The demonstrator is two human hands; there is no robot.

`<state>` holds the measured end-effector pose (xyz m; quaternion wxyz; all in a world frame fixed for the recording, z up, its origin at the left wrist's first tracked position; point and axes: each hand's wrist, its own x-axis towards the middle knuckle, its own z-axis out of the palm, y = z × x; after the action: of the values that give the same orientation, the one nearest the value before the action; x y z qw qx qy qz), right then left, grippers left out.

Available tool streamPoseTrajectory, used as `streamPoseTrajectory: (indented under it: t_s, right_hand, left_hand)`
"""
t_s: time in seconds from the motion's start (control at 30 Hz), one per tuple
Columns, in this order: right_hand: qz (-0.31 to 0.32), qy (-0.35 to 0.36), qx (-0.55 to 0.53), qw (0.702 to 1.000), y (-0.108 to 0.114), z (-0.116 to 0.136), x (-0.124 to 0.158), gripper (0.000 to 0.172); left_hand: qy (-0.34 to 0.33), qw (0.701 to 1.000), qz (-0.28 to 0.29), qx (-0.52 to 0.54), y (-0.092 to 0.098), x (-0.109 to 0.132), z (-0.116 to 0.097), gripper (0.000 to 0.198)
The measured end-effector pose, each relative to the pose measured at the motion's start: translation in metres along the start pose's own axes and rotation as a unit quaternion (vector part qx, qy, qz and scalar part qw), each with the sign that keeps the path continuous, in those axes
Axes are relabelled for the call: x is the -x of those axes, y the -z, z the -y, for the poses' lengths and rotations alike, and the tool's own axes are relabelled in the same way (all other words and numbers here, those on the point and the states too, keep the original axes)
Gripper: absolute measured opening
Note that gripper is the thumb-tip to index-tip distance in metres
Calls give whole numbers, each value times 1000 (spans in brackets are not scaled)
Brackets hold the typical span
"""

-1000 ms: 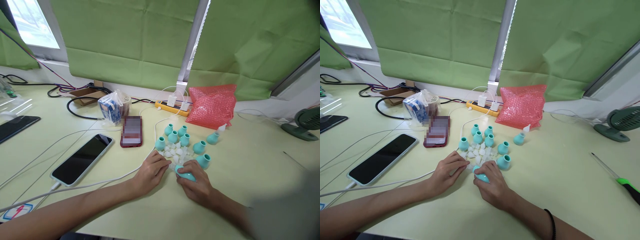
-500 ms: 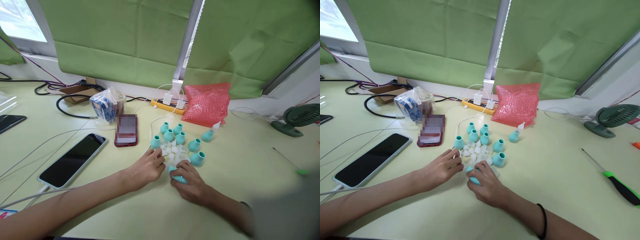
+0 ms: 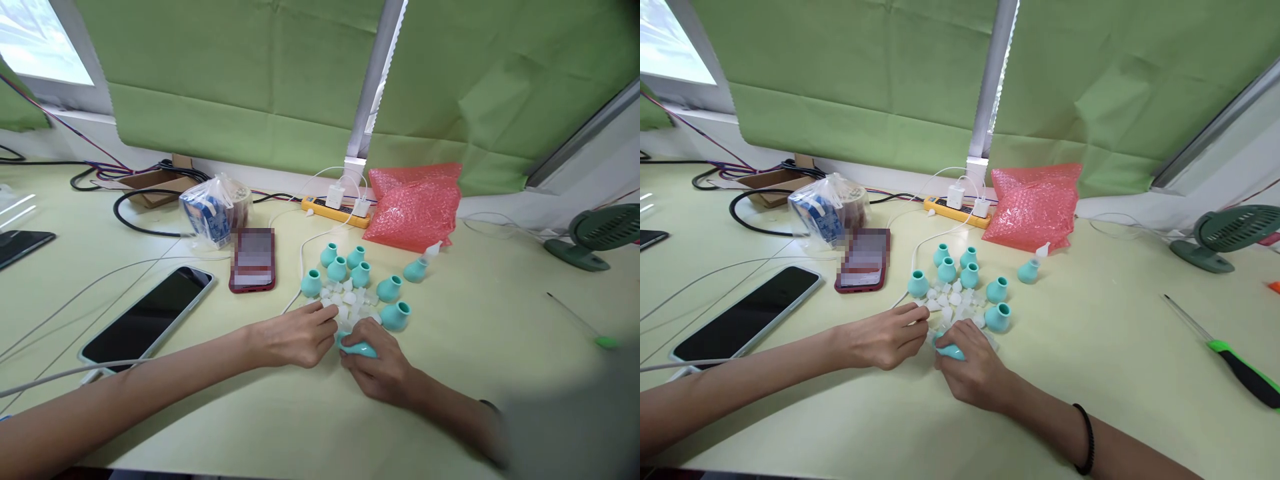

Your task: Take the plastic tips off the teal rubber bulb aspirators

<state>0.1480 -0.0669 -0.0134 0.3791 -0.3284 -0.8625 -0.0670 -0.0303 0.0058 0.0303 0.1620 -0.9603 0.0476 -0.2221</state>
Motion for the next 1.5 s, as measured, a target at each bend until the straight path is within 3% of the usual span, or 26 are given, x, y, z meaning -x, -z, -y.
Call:
streamPoseTrajectory:
  t_s: [0.2, 0.37, 0.47, 0.57, 0.77, 0.87, 1.0, 1.13, 1.23, 1.37, 1.5]
  right_hand:
    - [-7, -69, -65, 995, 2, 3, 0, 17]
    - [-37, -108, -69, 991, 3, 8, -2, 18]
    - [-66, -132, -52, 988, 3, 8, -4, 17]
    - [-89, -136, -47, 986, 4, 8, -4, 17]
    - [-70, -71, -54, 994, 5, 9, -2, 18]
    - [-50, -61, -71, 994, 7, 9, -3, 17]
    - [-19, -62, -110, 992, 11, 12, -4, 17]
    - [-13, -70, -157, 985, 14, 24, -5, 18]
    - [-32, -85, -184, 979, 17, 36, -8, 19]
    - [-23, -122, -272, 954, 24, 46, -18, 21]
    - [8, -184, -373, 910, 29, 44, -25, 18]
  left_hand:
    - [82, 990, -113, 22, -13, 13, -8, 19]
    - [217, 945, -233, 80, -24, 11, -13, 12]
    - [252, 923, -269, 108, -26, 8, -12, 13]
    - [264, 921, -264, 111, -27, 9, -10, 12]
    - [348, 909, -175, 146, -39, 18, -4, 12]
    - [337, 913, -175, 148, -40, 19, -2, 17]
    - [322, 914, -190, 159, -20, 13, -10, 22]
    - [227, 965, -95, 95, 4, 1, -30, 36]
    - [207, 975, -39, 69, 4, -4, -42, 40]
    - [141, 981, -68, 115, -8, -2, -45, 45]
    - [109, 975, -121, 152, -8, -1, -48, 46]
